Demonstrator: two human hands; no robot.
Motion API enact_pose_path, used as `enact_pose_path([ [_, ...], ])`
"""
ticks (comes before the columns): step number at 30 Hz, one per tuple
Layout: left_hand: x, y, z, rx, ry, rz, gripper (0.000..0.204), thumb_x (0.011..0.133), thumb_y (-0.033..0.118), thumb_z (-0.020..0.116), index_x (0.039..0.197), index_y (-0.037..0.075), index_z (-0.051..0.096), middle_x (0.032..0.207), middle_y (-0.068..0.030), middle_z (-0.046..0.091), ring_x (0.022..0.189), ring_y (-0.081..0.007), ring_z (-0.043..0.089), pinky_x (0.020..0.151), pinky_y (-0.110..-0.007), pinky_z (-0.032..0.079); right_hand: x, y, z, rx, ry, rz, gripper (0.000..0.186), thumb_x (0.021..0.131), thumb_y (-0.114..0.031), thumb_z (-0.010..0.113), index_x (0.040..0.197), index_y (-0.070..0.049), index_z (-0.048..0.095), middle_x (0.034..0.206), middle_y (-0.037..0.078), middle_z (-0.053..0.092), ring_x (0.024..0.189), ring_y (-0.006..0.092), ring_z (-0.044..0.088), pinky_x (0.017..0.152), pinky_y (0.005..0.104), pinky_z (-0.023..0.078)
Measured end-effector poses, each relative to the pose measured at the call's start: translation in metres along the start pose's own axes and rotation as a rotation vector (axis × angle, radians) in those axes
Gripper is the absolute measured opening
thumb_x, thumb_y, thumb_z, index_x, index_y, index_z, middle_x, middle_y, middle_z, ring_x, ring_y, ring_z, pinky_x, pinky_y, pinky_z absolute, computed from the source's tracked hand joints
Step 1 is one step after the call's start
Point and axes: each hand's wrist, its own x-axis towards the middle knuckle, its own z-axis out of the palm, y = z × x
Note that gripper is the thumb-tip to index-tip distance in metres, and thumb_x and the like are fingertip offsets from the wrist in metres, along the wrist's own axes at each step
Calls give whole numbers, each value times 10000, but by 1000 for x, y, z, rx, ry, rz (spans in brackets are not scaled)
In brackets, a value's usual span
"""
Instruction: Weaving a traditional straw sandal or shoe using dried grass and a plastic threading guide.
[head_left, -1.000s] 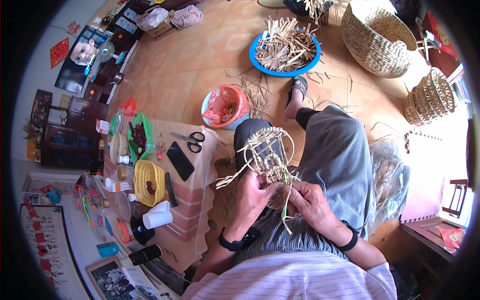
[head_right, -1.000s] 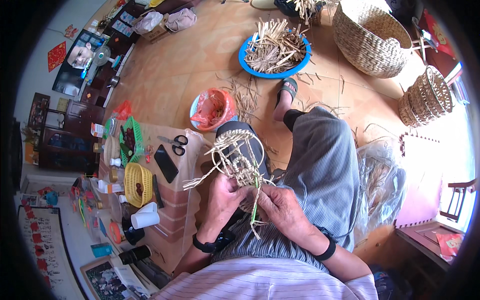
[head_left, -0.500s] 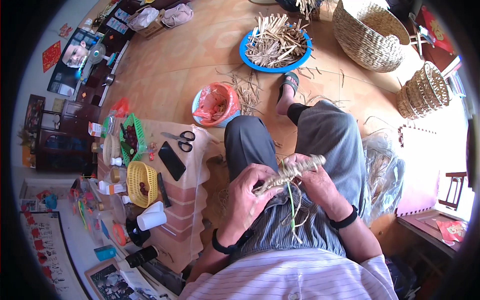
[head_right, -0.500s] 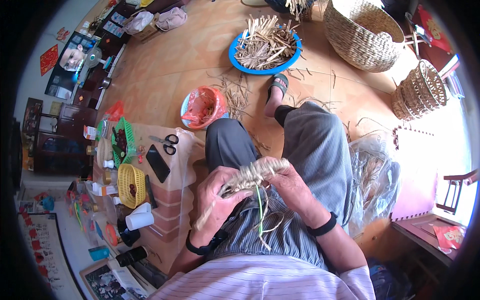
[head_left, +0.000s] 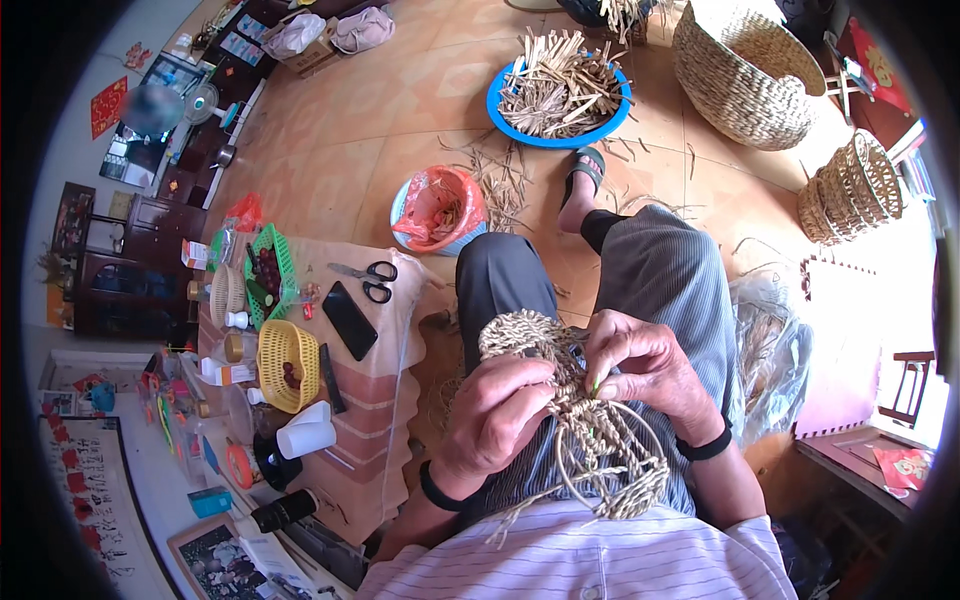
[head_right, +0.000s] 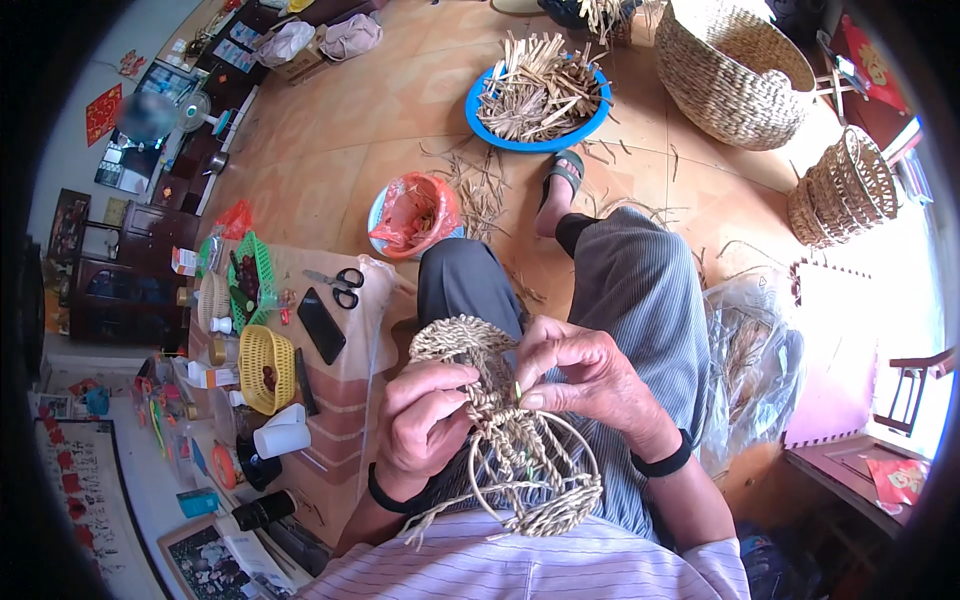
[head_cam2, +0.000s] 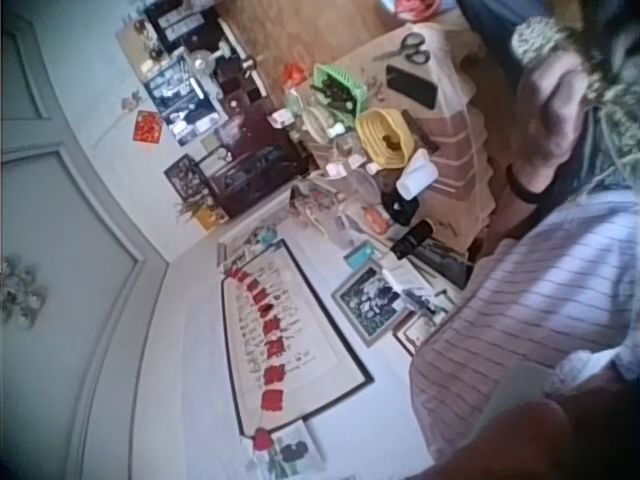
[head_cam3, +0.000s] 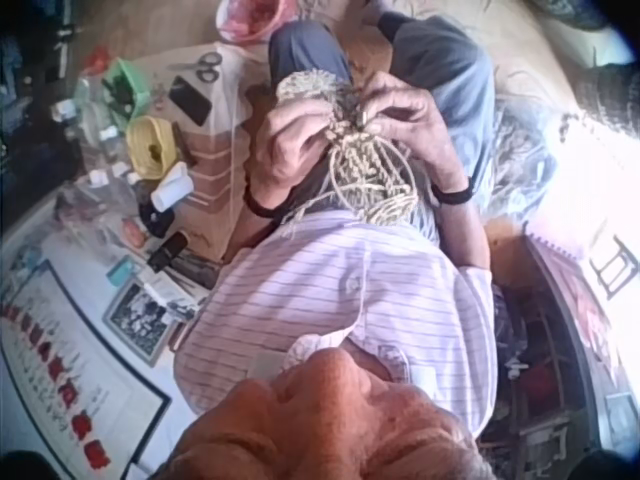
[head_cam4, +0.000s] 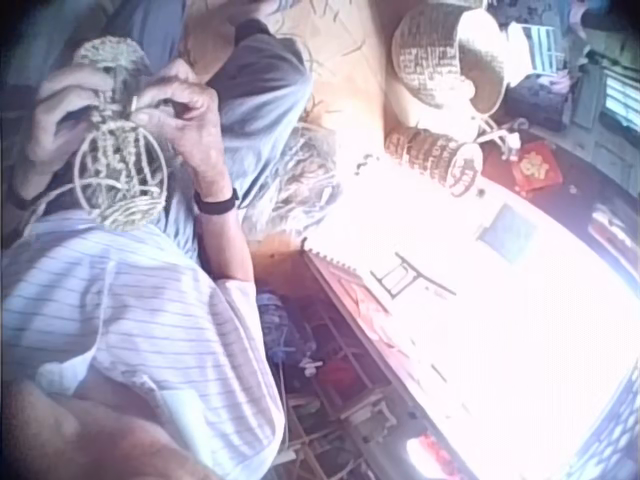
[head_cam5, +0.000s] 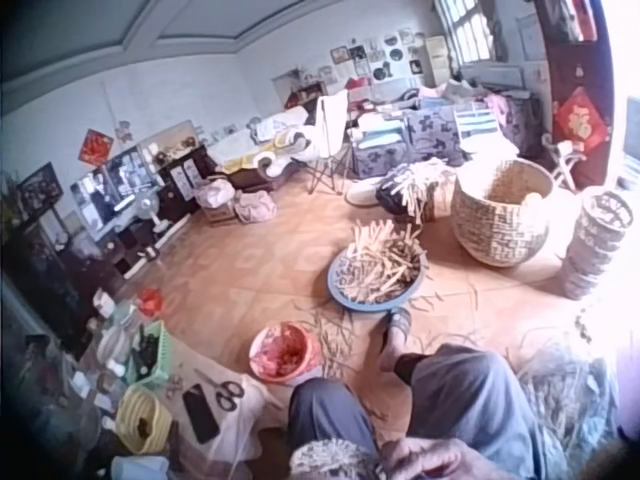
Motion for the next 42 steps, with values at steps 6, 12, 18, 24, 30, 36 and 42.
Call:
enact_pose_path([
  [6, 6, -2, -4, 38, 8, 20, 422, 730, -81, 777, 1095, 60, 620, 1079, -83, 654, 919, -250, 685, 791, -373, 553, 5, -15, 1, -148, -29, -72, 180, 800, -129, 856, 928, -52, 757, 885, 13, 632, 872, 156, 594, 805, 302, 467],
  [12, 17, -3, -4, 43, -159, -83, 196, 743, 43, 752, 928, 68, 695, 897, -35, 681, 879, -223, 667, 763, -363, 524, 5, -9, 16, -217, 74, -10, 139, 903, -137, 765, 945, -41, 673, 872, 17, 631, 819, 141, 590, 747, 302, 475],
  [18, -19, -14, 9, -495, -259, -799, 313, 821, 102, 832, 1101, 41, 705, 983, -39, 727, 955, -138, 667, 852, -320, 539, 15, 16, 4, 360, 599, 128, 214, 1072, -293, 552, 992, -99, 593, 886, -14, 633, 779, 72, 564, 729, 250, 470],
  [24, -29, -33, 14, -941, -168, -990, 471, 867, 123, 828, 1271, 6, 616, 1167, -39, 681, 1038, -125, 644, 928, -305, 527, 14, 23, 27, 180, 322, 234, 247, 1075, -261, 543, 1066, -43, 659, 953, -22, 665, 911, 59, 604, 856, 260, 495],
  [30, -17, -34, 19, -1121, -142, -1035, 451, 938, 144, 725, 1337, 8, 566, 1310, -103, 651, 1089, -160, 639, 990, -343, 505, 28, 50, 15, 775, 545, 224, 270, 1085, -308, 502, 954, -85, 582, 874, 50, 653, 796, 176, 671, 766, 318, 546],
  [36, -54, -36, 16, -1111, -63, -1166, 411, 942, 137, 670, 1319, 9, 568, 1202, -41, 645, 1070, -138, 606, 959, -304, 473, 15, 30, 49, 498, 472, 304, 245, 1066, -210, 542, 1206, -27, 625, 1118, 30, 683, 1052, 135, 621, 976, 303, 468],
  [42, -62, -34, 22, -1254, -185, -1127, 389, 977, 206, 692, 1311, 35, 592, 1122, -11, 672, 1014, -105, 613, 896, -275, 476, -9, 39, 49, 321, 348, 180, 214, 1061, -175, 541, 1169, -21, 642, 1102, 46, 706, 1043, 122, 631, 973, 309, 476],
])
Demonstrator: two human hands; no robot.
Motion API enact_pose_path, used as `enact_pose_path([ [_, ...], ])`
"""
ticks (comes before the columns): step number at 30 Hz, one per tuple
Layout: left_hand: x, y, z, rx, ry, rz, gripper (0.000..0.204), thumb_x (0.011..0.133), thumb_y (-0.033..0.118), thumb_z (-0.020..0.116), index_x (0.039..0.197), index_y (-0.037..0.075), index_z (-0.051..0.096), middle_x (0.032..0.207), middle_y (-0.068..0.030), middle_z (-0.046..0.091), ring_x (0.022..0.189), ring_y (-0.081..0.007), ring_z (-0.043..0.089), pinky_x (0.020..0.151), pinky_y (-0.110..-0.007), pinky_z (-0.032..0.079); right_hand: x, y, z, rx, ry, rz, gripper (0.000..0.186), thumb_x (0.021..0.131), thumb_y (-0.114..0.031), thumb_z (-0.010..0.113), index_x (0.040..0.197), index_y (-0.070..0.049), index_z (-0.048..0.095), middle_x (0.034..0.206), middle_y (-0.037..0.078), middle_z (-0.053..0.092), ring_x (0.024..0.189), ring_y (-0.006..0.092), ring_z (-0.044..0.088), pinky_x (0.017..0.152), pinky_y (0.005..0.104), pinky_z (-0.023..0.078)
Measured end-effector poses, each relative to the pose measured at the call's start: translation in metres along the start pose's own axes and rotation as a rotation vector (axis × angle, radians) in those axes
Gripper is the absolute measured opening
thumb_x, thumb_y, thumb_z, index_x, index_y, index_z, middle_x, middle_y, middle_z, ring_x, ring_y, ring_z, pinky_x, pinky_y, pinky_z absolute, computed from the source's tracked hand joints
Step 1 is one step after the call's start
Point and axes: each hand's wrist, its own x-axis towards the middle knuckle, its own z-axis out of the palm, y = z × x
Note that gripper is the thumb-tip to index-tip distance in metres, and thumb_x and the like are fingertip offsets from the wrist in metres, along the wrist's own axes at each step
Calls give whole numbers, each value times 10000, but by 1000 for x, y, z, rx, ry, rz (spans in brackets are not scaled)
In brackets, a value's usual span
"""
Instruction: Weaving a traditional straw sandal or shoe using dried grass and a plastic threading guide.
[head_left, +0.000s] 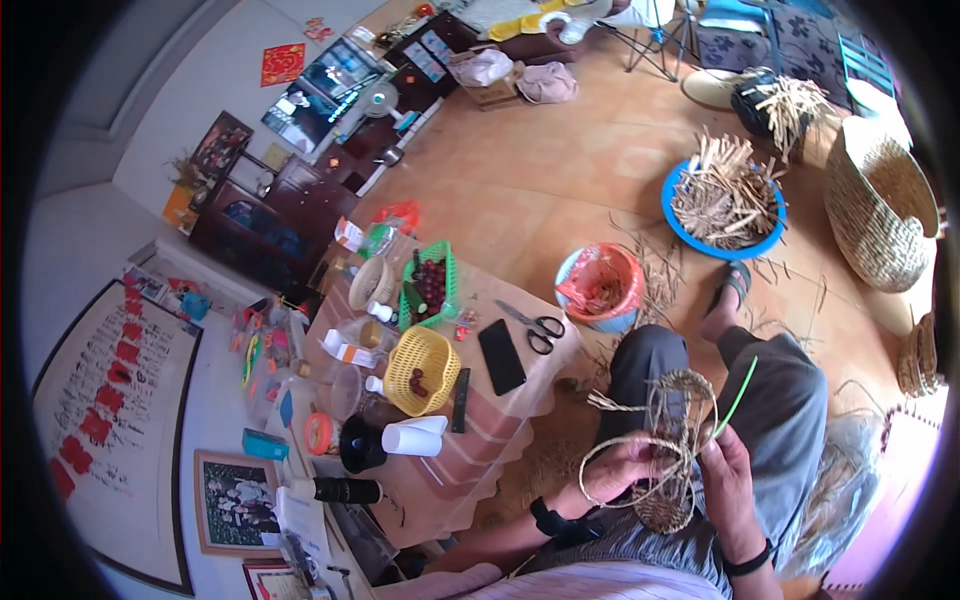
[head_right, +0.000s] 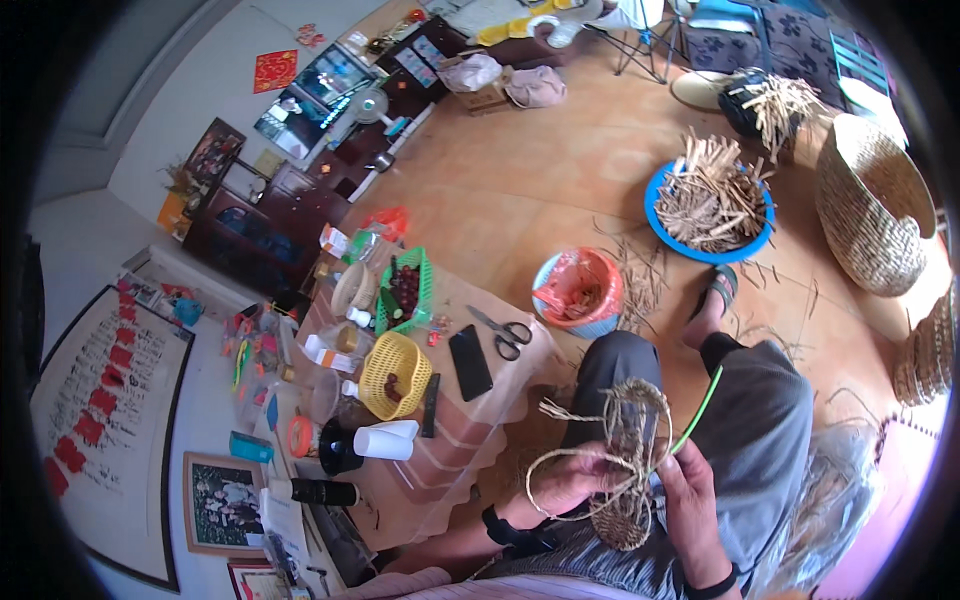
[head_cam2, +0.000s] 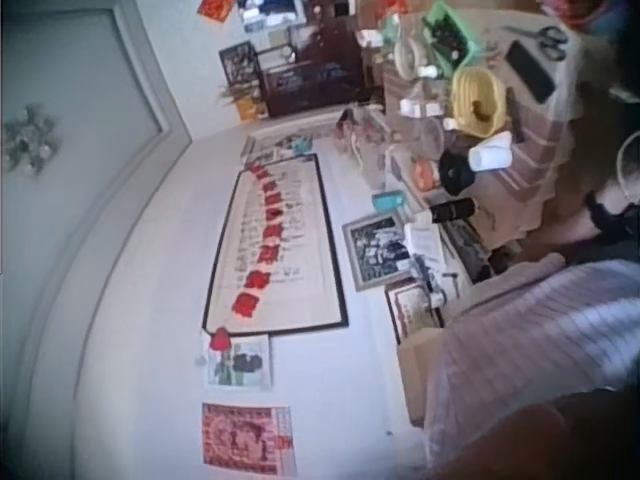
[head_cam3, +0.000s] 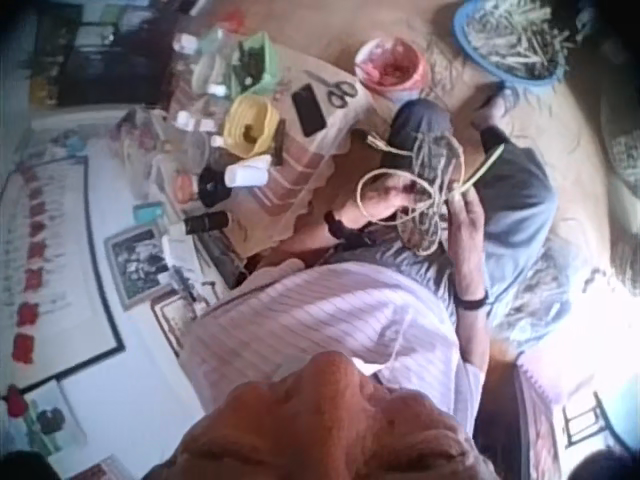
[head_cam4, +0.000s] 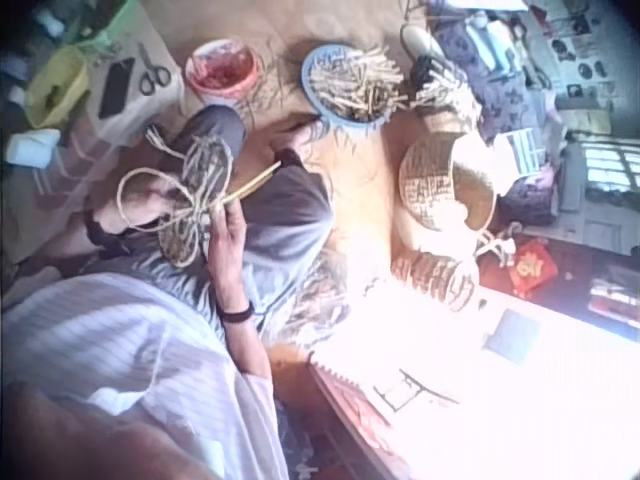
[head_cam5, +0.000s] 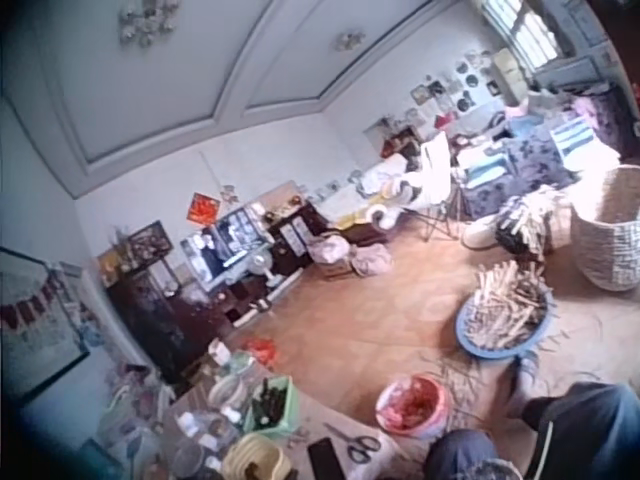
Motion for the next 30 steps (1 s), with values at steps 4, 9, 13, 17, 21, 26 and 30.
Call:
enact_pose_path([
  [4, -1, -9, -15, 61, -42, 44, 360, 973, 200, 696, 1276, 24, 610, 1140, -62, 695, 1089, -160, 643, 965, -322, 494, 4, 3, -15, 62, 165, 59, 181, 1068, -191, 528, 956, -71, 604, 856, 7, 653, 809, 114, 632, 779, 290, 534],
  [9, -1, 13, -2, -20, -25, 80, 314, 981, 205, 688, 1228, 26, 617, 1121, -71, 698, 1072, -167, 647, 971, -330, 496, 22, -11, -21, 365, 355, 38, 194, 1091, -247, 477, 992, -90, 537, 715, 20, 549, 691, 176, 615, 718, 347, 566],
  [13, 4, 15, -5, -72, -15, 67, 363, 1003, 225, 658, 1289, 25, 557, 1151, -116, 705, 1061, -193, 674, 962, -353, 516, 22, -22, -15, 493, 228, 30, 210, 1100, -276, 454, 994, -103, 509, 662, -10, 474, 558, 107, 496, 637, 289, 499],
  [17, 0, 17, -7, -59, 18, 92, 400, 1023, 236, 622, 1341, 24, 503, 1160, -150, 714, 1046, -219, 698, 950, -371, 532, 14, -33, -42, 438, 101, 2, 180, 1088, -254, 484, 967, -124, 514, 570, -38, 379, 402, 73, 306, 479, 254, 321],
  [21, -5, 14, -20, -6, -12, 113, 356, 1018, 261, 626, 1267, 12, 572, 1147, -153, 719, 1036, -226, 705, 956, -372, 532, -7, -32, -82, 419, 186, 56, 175, 1092, -234, 466, 975, -124, 537, 554, -55, 350, 416, 48, 277, 444, 236, 281],
  [26, -16, 20, -20, -55, -7, 102, 314, 1019, 268, 623, 1195, 8, 622, 1128, -144, 719, 1024, -221, 707, 930, -372, 546, -30, -26, -150, 376, 265, 20, 174, 1089, -255, 484, 979, -137, 549, 590, -75, 375, 446, 42, 286, 433, 226, 272],
  [30, -15, 25, -19, -41, 6, 121, 332, 1028, 268, 609, 1221, -2, 603, 1120, -141, 717, 1022, -219, 707, 929, -369, 548, -37, -32, -198, 316, 272, -67, 156, 1086, -267, 506, 1033, -138, 577, 590, -87, 327, 454, 30, 263, 428, 221, 246],
])
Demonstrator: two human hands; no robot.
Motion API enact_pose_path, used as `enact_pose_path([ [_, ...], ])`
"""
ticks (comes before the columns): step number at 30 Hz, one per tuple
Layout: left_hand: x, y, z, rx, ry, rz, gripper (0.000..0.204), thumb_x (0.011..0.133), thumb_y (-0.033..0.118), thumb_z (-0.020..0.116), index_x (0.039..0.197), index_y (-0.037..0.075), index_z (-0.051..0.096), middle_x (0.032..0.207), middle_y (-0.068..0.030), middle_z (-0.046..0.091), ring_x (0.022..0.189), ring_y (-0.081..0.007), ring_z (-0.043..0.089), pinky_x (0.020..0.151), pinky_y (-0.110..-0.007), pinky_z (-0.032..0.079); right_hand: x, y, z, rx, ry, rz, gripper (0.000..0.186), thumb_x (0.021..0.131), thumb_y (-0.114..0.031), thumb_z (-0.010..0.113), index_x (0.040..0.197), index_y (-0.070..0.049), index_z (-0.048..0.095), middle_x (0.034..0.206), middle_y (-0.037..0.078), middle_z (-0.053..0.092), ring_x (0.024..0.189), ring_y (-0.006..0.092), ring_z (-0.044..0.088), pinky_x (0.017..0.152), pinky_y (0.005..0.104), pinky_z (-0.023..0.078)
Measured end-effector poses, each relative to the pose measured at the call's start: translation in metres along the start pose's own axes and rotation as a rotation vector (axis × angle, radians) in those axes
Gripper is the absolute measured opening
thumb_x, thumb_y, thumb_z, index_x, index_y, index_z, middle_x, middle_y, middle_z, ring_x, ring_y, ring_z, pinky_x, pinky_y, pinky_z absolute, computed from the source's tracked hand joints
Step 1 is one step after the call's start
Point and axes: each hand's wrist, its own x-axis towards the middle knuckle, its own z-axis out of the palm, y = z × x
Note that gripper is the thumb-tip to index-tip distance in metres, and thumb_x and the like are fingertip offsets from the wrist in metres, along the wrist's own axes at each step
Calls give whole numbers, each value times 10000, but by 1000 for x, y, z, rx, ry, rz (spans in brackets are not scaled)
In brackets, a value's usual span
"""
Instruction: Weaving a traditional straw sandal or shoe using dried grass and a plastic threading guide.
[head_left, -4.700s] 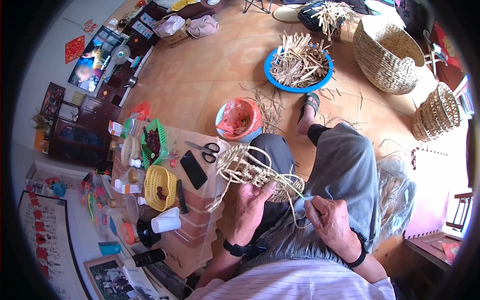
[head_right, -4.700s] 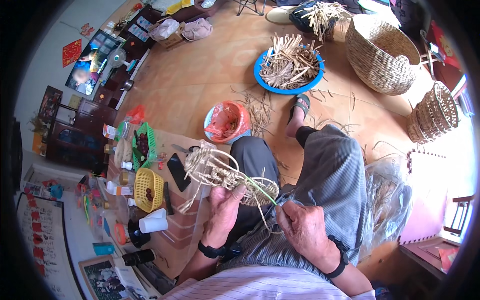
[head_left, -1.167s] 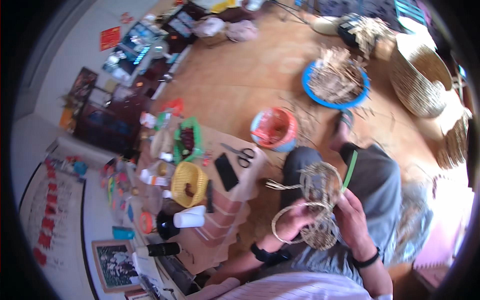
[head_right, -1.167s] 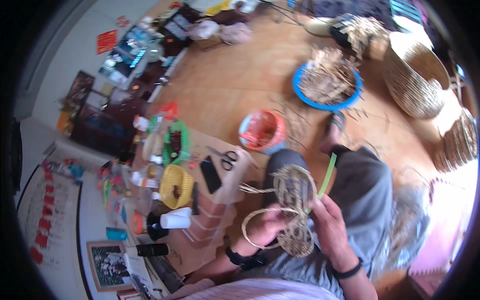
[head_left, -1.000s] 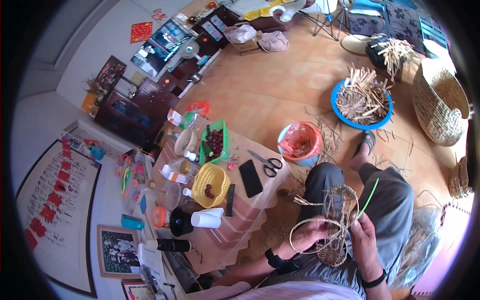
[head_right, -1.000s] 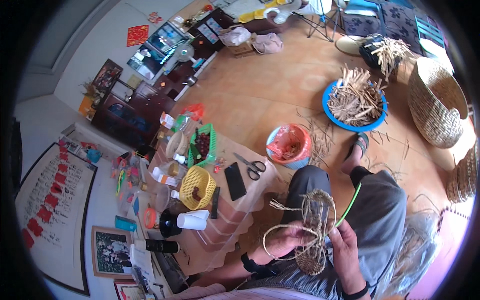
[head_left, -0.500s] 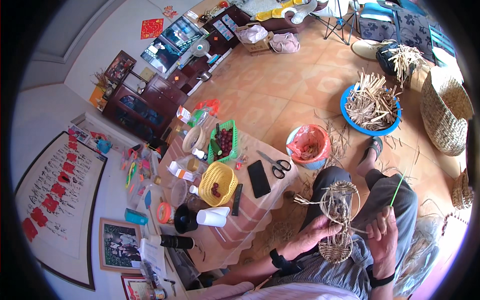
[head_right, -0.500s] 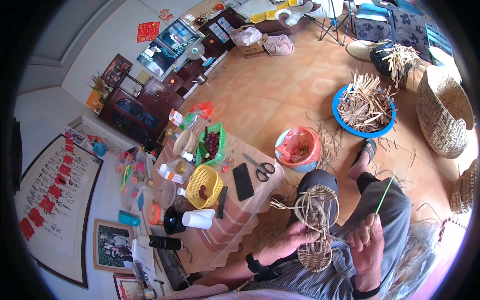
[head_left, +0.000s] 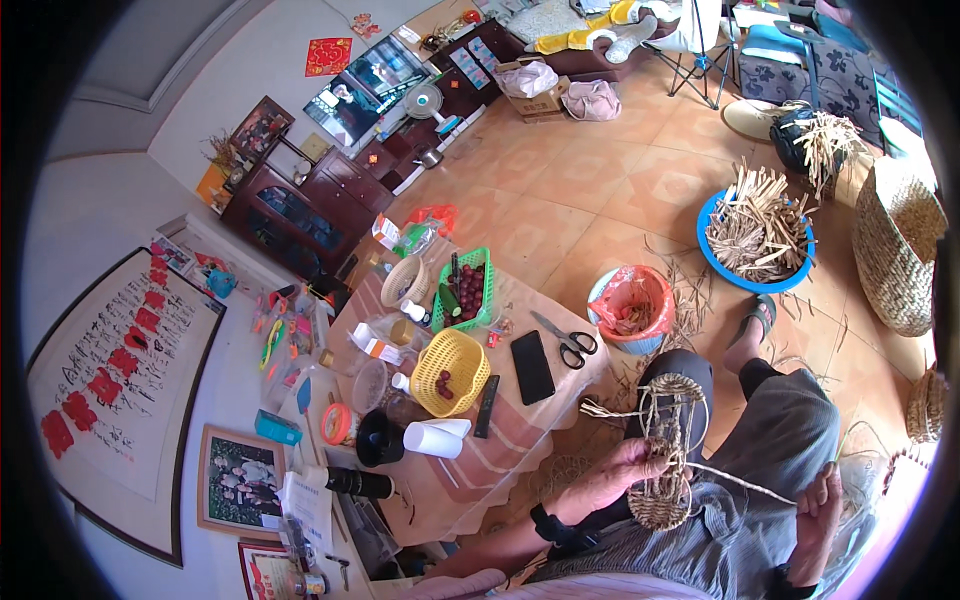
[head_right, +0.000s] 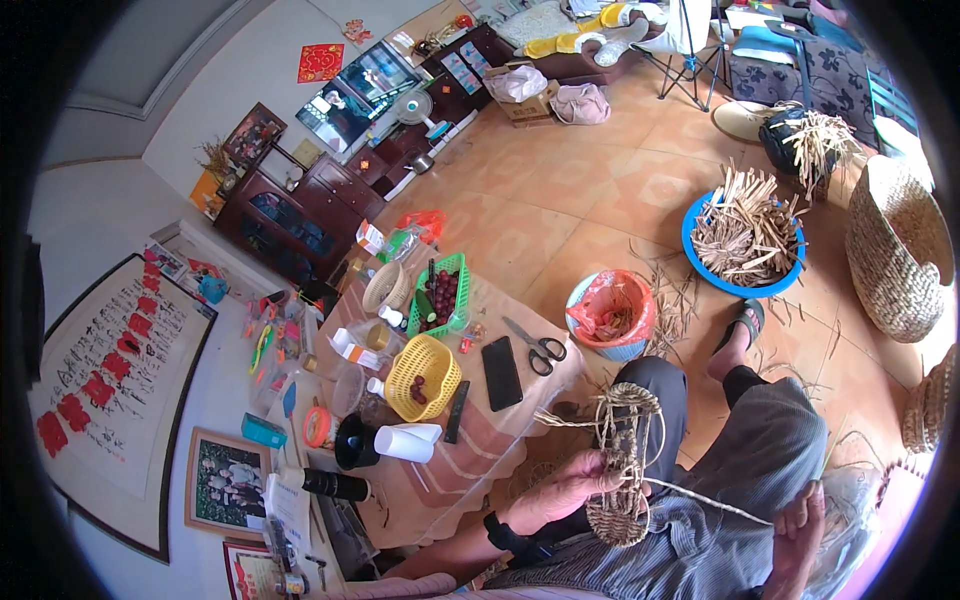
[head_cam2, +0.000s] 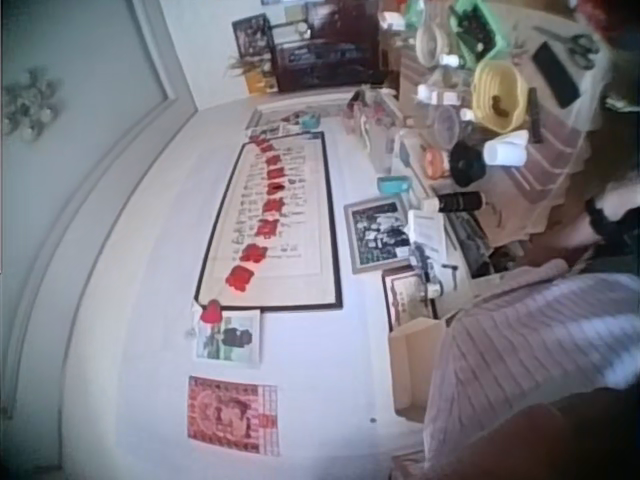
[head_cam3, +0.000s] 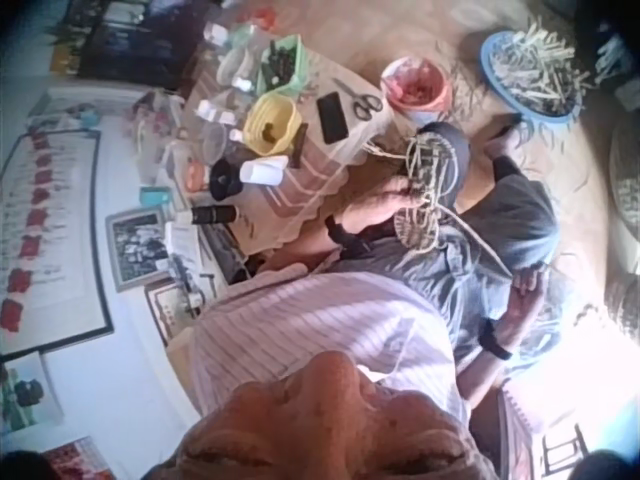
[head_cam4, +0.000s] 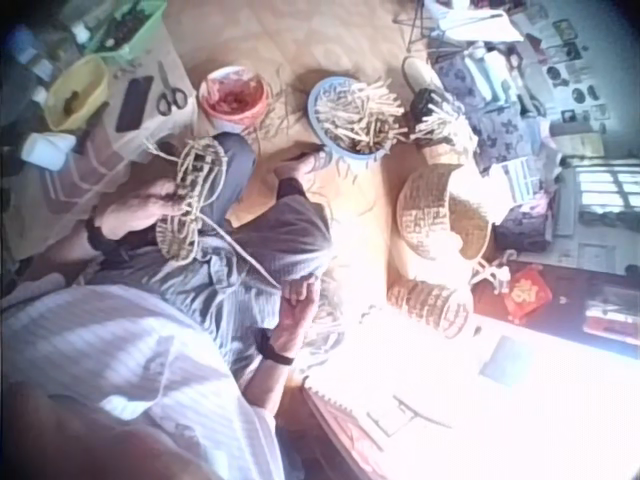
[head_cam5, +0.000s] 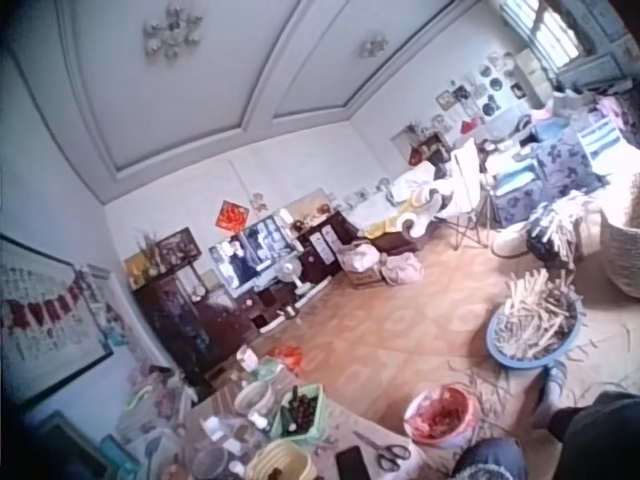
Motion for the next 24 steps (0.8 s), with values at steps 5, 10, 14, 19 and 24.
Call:
enact_pose_path([
  [5, 4, 3, 5, -17, 50, -15, 358, 1020, 264, 628, 1237, -19, 596, 1131, -136, 719, 1013, -200, 704, 916, -346, 550, 13, -16, -26, 26, 171, -57, 153, 1082, -254, 523, 1045, -120, 586, 587, -91, 319, 457, 24, 254, 432, 217, 236],
  [10, 12, 8, 7, 11, 35, -55, 356, 1007, 254, 651, 1229, -22, 616, 1121, -124, 724, 998, -171, 701, 904, -324, 553, 25, -20, -41, 16, 153, -82, 164, 1082, -245, 524, 1024, -106, 589, 587, -95, 311, 459, 24, 246, 427, 221, 228],
  [14, 18, -4, -2, 135, 36, -23, 332, 1002, 227, 659, 1222, -21, 627, 1094, -102, 726, 991, -145, 693, 893, -307, 554, 34, -21, -60, 35, 213, -67, 170, 1084, -250, 521, 998, -119, 588, 577, -95, 314, 449, 25, 239, 415, 223, 217],
  [19, 20, -14, -4, 348, 10, -43, 287, 1002, 231, 655, 1163, -8, 655, 1030, -38, 705, 917, -94, 643, 843, -277, 532, 40, -27, -122, -24, 390, -97, 186, 1073, -281, 543, 939, -157, 579, 550, -99, 299, 419, 31, 220, 388, 234, 188],
  [24, 21, -21, 13, 387, 43, -15, 217, 991, 209, 658, 1054, 1, 663, 916, 4, 678, 830, -70, 600, 762, -268, 507, 39, -22, -144, -80, 478, -131, 244, 1056, -283, 570, 836, -193, 515, 556, -102, 296, 434, 33, 219, 393, 243, 180],
])
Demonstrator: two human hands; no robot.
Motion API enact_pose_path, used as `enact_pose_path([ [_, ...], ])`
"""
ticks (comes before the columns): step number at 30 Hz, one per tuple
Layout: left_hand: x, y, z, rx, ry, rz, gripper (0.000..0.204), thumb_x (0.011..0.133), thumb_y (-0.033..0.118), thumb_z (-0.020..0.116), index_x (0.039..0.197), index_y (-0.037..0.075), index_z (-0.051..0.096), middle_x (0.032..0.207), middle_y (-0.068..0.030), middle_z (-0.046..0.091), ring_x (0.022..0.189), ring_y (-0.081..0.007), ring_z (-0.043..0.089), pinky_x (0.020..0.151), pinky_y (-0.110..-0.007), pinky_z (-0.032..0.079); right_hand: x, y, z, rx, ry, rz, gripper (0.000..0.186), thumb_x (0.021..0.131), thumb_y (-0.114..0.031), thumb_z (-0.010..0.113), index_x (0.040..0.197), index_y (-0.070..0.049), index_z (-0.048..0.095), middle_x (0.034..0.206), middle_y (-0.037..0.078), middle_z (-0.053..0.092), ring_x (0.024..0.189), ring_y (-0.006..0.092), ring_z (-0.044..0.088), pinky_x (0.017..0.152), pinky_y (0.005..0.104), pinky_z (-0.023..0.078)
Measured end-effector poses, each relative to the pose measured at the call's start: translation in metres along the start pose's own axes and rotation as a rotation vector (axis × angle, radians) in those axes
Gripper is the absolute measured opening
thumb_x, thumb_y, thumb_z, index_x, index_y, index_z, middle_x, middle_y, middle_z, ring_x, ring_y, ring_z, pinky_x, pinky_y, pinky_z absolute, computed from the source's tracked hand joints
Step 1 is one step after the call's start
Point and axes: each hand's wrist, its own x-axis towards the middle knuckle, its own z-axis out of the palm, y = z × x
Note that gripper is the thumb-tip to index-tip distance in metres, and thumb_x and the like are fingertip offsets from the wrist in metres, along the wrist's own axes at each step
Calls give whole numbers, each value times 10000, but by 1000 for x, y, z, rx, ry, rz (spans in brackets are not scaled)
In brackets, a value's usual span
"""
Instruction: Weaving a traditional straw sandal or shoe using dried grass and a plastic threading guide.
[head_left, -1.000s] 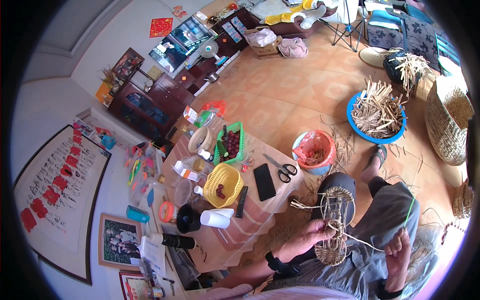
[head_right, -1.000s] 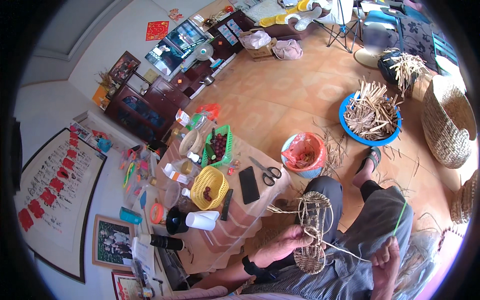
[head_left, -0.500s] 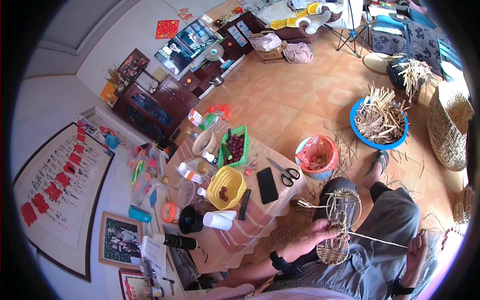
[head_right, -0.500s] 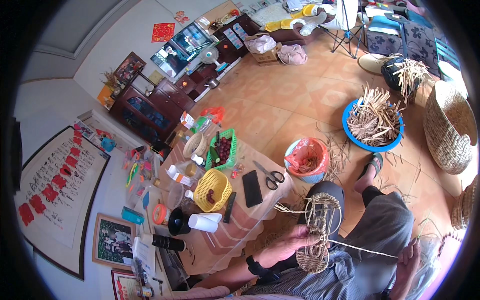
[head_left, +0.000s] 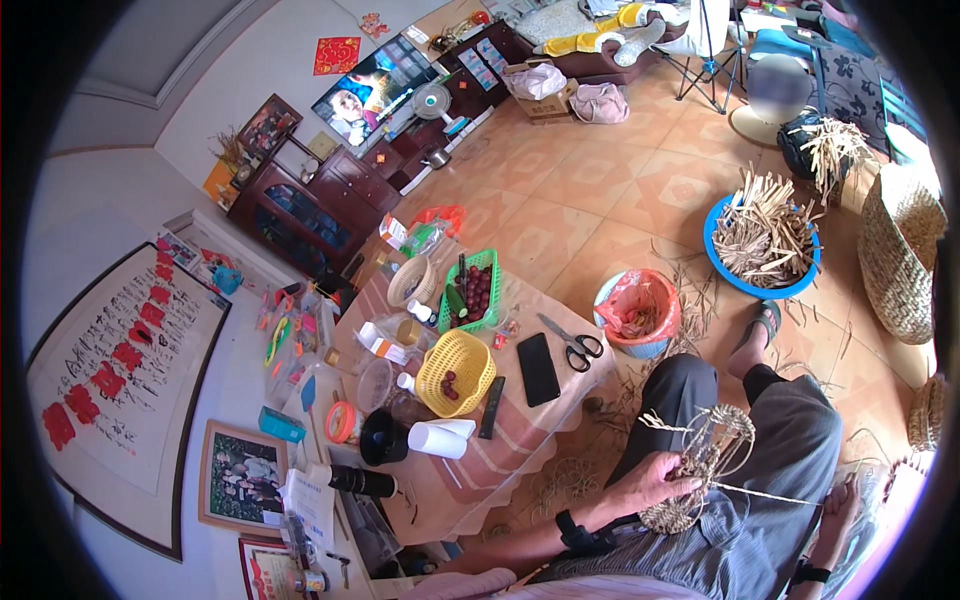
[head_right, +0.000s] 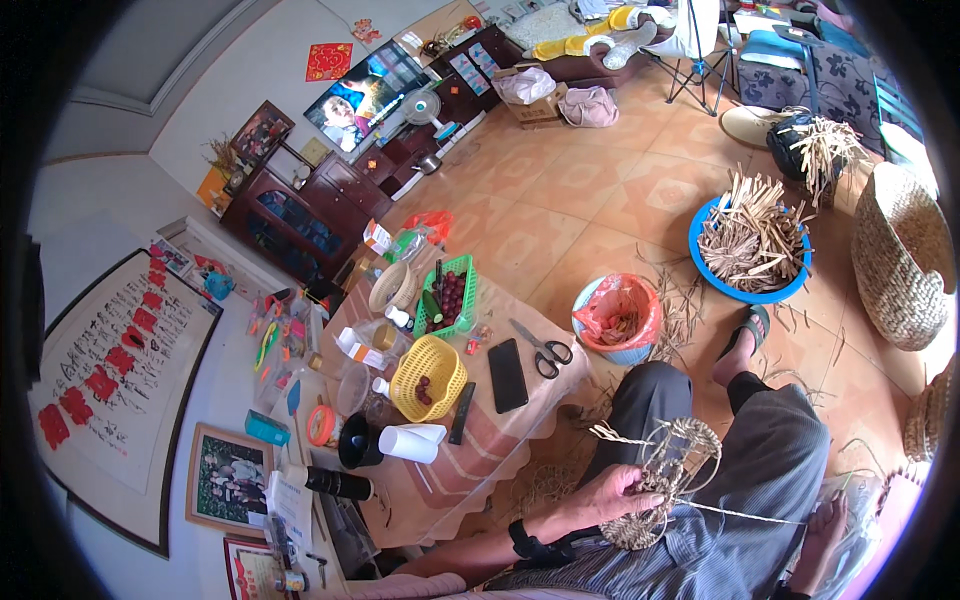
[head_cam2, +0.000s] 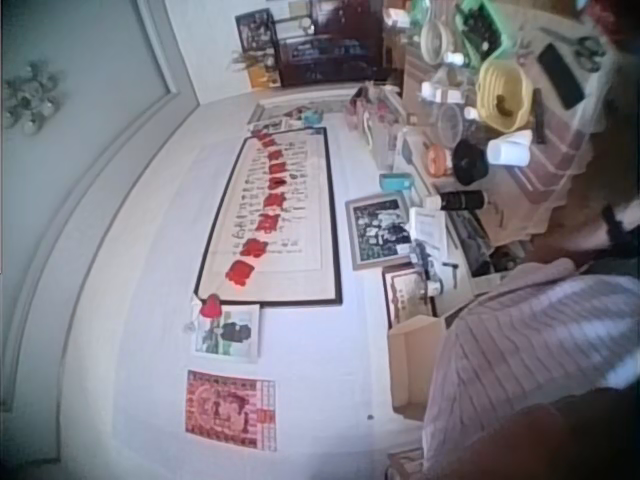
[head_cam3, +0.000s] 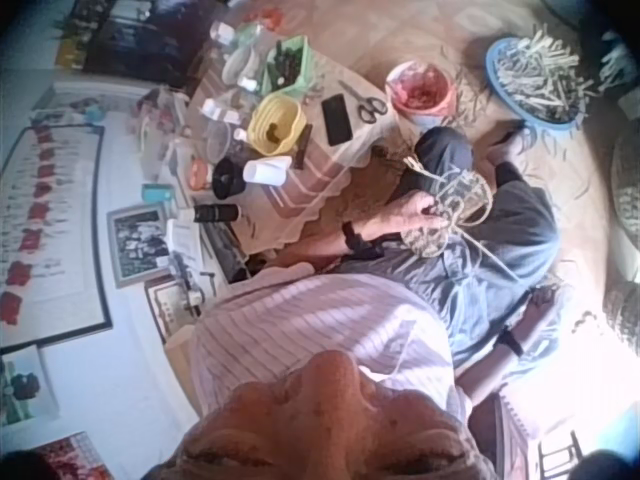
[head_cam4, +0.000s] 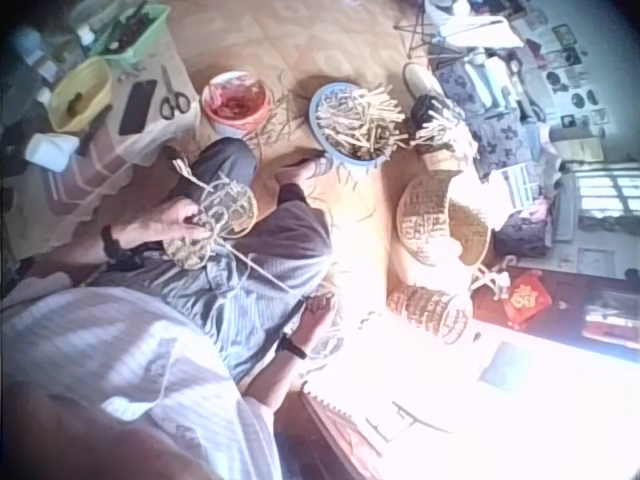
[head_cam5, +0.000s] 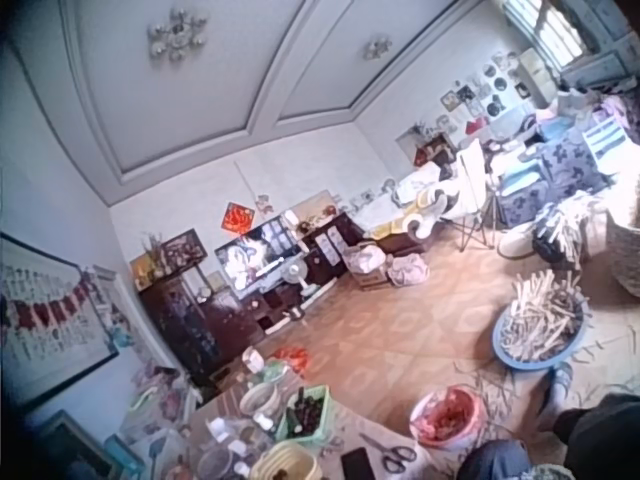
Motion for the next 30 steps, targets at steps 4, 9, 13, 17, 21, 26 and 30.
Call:
enact_pose_path([
  [4, 1, -2, 0, 82, 25, -91, 238, 992, 230, 662, 1051, -1, 669, 903, 6, 670, 820, -70, 595, 745, -266, 502, -8, 8, -13, -106, 82, -57, 310, 1042, -292, 588, 765, -207, 480, 553, -107, 322, 439, 32, 254, 404, 228, 207],
  [9, -5, -12, -9, -177, 186, -101, 251, 995, 234, 681, 1105, 9, 666, 983, -18, 693, 881, -87, 638, 781, -276, 541, -70, 12, 41, 60, 247, -46, 284, 1075, -223, 432, 1322, -107, 510, 837, -29, 503, 584, 73, 457, 434, 219, 373],
  [13, -12, 8, -8, -198, 91, -129, 254, 971, 128, 674, 1175, -16, 628, 1077, -75, 714, 967, -135, 672, 893, -296, 538, -65, 9, 23, -52, -52, -69, 149, 1077, -199, 471, 1179, -136, 559, 838, -60, 512, 558, 48, 434, 456, 206, 342],
  [17, -6, 11, -2, -194, 40, -161, 338, 954, 77, 662, 1256, -49, 578, 1155, -125, 709, 1057, -171, 673, 969, -321, 519, -103, -9, 91, -557, 104, -330, 225, 1085, -258, 528, 915, -140, 617, 712, -100, 426, 571, -5, 349, 486, 180, 265],
  [21, -6, 14, -1, -128, 38, -149, 328, 970, 111, 660, 1252, -36, 578, 1170, -126, 705, 1065, -177, 671, 988, -333, 509, -125, -12, 120, -612, -108, -405, 227, 1084, -261, 542, 946, -109, 639, 684, -84, 466, 579, 3, 376, 502, 182, 285],
  [26, -5, 23, 4, -215, 23, -158, 382, 1025, 222, 601, 1298, -39, 546, 1178, -155, 701, 1086, -204, 674, 999, -348, 505, -168, -3, 172, -783, -307, -317, 215, 1074, -191, 548, 983, -26, 652, 708, -31, 532, 647, 52, 497, 600, 215, 423],
  [30, -4, 30, 10, -293, 31, -214, 391, 1046, 217, 557, 1337, -42, 522, 1174, -169, 698, 1093, -218, 676, 998, -362, 510, -197, 11, 203, -733, -511, -142, 173, 1064, -120, 542, 1012, 1, 655, 714, 2, 561, 638, 68, 526, 595, 234, 453],
])
